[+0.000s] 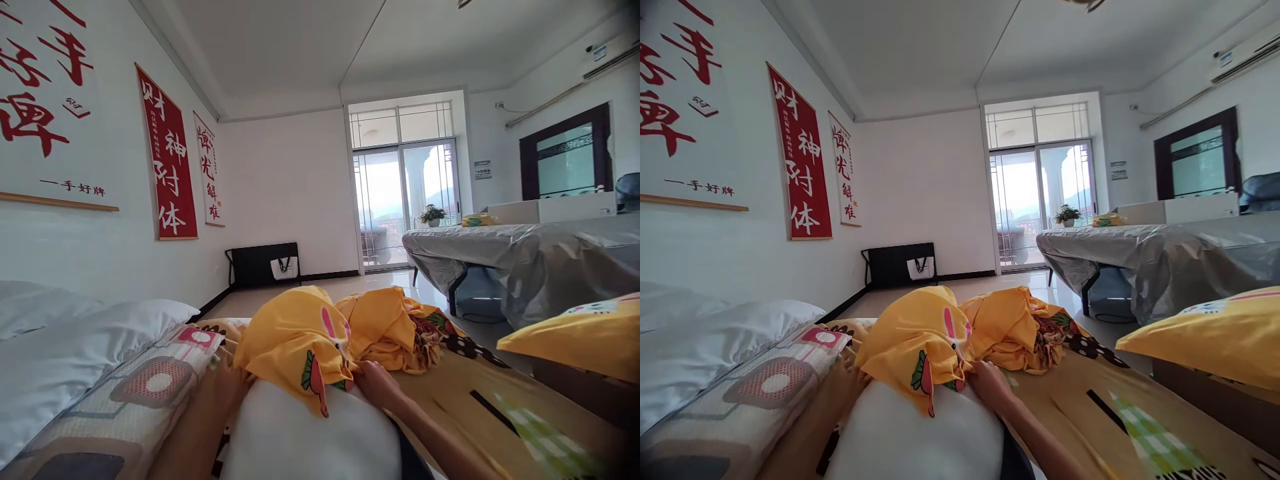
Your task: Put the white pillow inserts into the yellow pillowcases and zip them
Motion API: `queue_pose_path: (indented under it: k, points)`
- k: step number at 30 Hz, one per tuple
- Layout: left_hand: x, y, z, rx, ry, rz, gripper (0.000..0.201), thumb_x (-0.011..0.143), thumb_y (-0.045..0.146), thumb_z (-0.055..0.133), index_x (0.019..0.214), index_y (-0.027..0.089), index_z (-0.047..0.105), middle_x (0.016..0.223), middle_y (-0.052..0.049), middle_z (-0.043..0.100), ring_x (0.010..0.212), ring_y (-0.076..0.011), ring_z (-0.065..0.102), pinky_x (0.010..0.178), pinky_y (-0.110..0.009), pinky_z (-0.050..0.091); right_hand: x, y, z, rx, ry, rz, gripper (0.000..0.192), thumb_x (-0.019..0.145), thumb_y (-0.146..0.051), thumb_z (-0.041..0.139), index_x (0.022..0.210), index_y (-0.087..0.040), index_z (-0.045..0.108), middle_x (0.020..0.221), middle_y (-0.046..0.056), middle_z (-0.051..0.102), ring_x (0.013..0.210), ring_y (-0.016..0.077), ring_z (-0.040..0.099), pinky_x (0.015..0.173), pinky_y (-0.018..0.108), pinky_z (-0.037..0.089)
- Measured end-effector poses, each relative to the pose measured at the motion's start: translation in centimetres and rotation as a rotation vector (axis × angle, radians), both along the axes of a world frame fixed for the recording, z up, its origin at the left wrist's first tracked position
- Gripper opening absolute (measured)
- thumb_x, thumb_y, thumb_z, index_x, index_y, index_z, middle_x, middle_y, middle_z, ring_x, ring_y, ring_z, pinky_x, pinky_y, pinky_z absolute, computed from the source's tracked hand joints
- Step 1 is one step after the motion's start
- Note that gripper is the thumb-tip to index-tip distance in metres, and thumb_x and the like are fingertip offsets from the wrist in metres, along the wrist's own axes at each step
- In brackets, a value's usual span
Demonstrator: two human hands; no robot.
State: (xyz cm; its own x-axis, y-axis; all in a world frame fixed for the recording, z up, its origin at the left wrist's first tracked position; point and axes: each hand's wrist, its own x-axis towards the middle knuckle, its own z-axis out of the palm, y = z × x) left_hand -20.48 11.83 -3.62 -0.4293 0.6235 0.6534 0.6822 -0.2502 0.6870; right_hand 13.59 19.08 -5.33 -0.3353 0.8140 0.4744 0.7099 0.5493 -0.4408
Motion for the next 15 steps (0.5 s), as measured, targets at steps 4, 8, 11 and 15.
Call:
queue_pose_path:
  k: [4,8,11,15]
  points:
    - [3.5,-1.4,-0.7,-0.009,0.180,-0.119,0.029,0.088,0.033,0.041,0.105,0.020,0.061,0.108,-0.011,0.067,0.103,-0.0264,0.063,0.087,-0.042,0.052,0.2,-1.0,-2.0,0.123,-0.238,-0.148,0.035,0.090,-0.028,0.041,0.065,-0.021,0.065,0.071,0.008,0.071,0.070,0.0243,0.068,0.062,0.030,0.046]
    - [10.8,-2.9,-0.2,-0.113,0.704,-0.318,0.074,0.071,0.044,0.066,0.136,0.017,0.044,0.132,-0.015,0.057,0.122,-0.0299,0.052,0.102,-0.046,0.043,-0.5,-2.0,-0.5,0.267,-0.076,-0.048,0.026,0.089,-0.027,0.041,0.080,-0.019,0.064,0.082,0.008,0.071,0.079,0.0223,0.067,0.070,0.031,0.049]
    - [13.9,-2.0,0.1,-0.224,0.746,-0.151,0.059,0.073,0.038,0.065,0.124,0.011,0.056,0.118,-0.018,0.063,0.110,-0.0336,0.059,0.092,-0.049,0.048,0.1,-3.5,1.2,0.395,0.091,0.037,0.027,0.083,-0.015,0.038,0.094,-0.018,0.062,0.091,0.009,0.071,0.083,0.0203,0.067,0.070,0.030,0.052]
    - [13.3,-1.7,0.4,-0.184,0.727,-0.115,0.027,0.086,0.015,0.042,0.096,0.016,0.067,0.091,-0.012,0.070,0.089,-0.0255,0.065,0.083,-0.042,0.051,3.7,-5.9,2.6,0.558,0.016,0.095,0.042,0.076,-0.005,0.033,0.102,-0.019,0.063,0.098,0.008,0.072,0.086,0.0192,0.069,0.072,0.031,0.055]
